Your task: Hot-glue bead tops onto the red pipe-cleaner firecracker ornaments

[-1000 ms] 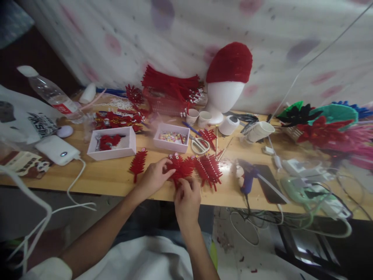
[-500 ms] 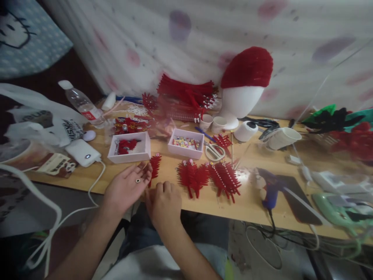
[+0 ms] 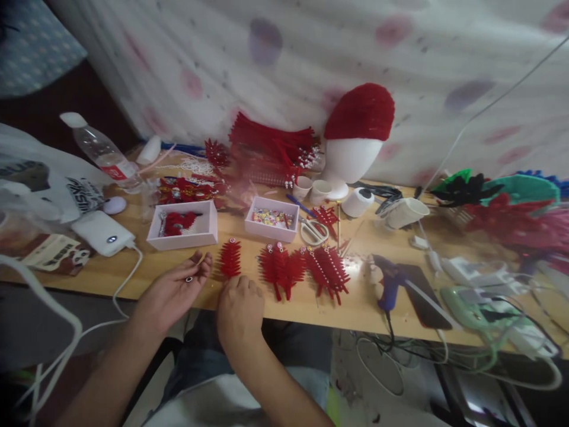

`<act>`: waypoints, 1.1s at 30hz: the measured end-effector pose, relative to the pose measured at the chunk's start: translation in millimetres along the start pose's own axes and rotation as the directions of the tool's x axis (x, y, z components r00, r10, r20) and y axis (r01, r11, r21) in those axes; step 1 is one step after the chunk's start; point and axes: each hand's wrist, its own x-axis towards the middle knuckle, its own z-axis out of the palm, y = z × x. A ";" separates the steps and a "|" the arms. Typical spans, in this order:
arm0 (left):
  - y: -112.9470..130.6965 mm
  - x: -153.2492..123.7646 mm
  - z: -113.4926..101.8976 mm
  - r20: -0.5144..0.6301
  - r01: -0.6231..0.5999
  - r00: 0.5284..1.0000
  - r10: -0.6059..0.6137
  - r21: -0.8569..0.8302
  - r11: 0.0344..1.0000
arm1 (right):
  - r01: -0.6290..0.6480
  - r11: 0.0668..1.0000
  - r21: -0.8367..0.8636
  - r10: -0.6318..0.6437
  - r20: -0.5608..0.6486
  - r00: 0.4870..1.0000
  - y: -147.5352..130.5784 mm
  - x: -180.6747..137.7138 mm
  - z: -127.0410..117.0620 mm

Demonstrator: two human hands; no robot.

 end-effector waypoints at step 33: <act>-12.1 19.2 -8.1 -0.068 -0.170 0.981 0.180 0.131 0.977 | -0.490 0.792 0.364 0.605 -0.570 0.556 285.3 -52.3 -33.0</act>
